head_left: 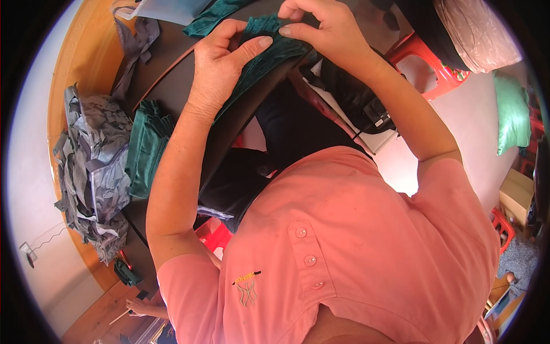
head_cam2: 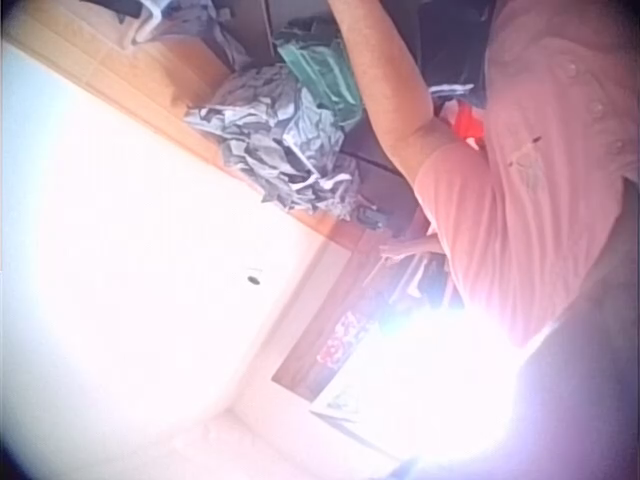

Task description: Folding small rectangular pieces of green fabric and stacking them.

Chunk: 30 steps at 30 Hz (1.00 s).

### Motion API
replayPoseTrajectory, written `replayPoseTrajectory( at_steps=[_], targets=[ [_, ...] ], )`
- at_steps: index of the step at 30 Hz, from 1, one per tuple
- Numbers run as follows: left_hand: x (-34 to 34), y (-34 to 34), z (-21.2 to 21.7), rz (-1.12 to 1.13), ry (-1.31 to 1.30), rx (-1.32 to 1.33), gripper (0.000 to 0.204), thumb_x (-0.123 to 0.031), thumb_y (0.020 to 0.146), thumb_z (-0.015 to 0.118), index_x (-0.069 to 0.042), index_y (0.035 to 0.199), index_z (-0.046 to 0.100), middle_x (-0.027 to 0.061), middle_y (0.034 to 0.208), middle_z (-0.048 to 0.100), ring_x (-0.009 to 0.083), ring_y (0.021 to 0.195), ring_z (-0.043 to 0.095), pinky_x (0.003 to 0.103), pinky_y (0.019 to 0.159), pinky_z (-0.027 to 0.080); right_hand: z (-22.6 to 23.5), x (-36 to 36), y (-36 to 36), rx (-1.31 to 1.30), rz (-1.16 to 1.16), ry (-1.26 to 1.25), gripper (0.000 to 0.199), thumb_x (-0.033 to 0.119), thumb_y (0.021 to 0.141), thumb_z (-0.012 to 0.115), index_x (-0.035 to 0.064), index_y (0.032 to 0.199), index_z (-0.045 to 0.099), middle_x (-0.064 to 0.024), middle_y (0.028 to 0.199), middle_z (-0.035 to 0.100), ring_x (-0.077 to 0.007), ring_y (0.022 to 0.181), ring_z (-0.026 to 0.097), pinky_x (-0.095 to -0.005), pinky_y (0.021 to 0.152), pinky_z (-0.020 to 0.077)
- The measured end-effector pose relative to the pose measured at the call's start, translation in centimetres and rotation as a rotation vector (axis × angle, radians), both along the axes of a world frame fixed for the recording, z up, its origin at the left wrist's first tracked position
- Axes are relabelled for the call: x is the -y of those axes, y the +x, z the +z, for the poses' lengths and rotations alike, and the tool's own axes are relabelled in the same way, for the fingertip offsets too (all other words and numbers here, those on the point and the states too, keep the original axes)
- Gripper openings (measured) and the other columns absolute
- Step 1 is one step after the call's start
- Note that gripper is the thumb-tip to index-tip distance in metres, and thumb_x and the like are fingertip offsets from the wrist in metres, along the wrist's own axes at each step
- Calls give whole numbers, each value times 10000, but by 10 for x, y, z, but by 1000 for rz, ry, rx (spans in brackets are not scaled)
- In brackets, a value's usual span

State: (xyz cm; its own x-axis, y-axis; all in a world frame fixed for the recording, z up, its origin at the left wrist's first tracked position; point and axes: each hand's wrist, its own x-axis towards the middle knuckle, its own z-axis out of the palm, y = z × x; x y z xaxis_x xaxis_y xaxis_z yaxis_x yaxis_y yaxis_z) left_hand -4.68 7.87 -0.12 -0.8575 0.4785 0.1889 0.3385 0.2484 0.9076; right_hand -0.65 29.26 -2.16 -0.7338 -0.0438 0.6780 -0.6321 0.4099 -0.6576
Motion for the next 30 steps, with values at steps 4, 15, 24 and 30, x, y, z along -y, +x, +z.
replayPoseTrajectory(
  at_steps=[4, 15, 24, 30],
  targets=[
    [-2, 1, 2, 4, -15, -21, 238, -129, 858, 847, -12, 1022, 720, -55, 765, 621, 36, 703, 509, 206, 645, 437, 0, -3, -4, 35, 69, -26, 136, 105, 791, 763, 74, 867, 655, -91, 837, 589, -289, 833, 616, -387, 754, 427],
    [-2, -2, 4, -2, -45, -72, 254, -151, 844, 858, -5, 994, 714, -58, 745, 579, 44, 692, 474, 211, 636, 415, -10, -28, -19, -378, 259, 229, 104, 123, 819, 760, 88, 883, 686, -70, 901, 601, -268, 871, 616, -378, 771, 420],
    [1, -1, 3, 14, -31, -67, 272, -192, 877, 834, 7, 1022, 719, -36, 770, 607, 59, 719, 507, 217, 674, 437, -1, -17, -18, -156, 54, 242, 95, 89, 841, 721, 81, 924, 674, -78, 906, 588, -286, 893, 620, -376, 776, 451],
    [-1, 2, 6, 6, -22, -93, 289, -239, 910, 805, 9, 1028, 716, -25, 774, 611, 68, 734, 522, 234, 695, 459, -8, -31, -22, -324, 310, 230, 106, 109, 855, 725, 54, 914, 656, -82, 877, 593, -287, 845, 614, -372, 773, 450]
  ],
)
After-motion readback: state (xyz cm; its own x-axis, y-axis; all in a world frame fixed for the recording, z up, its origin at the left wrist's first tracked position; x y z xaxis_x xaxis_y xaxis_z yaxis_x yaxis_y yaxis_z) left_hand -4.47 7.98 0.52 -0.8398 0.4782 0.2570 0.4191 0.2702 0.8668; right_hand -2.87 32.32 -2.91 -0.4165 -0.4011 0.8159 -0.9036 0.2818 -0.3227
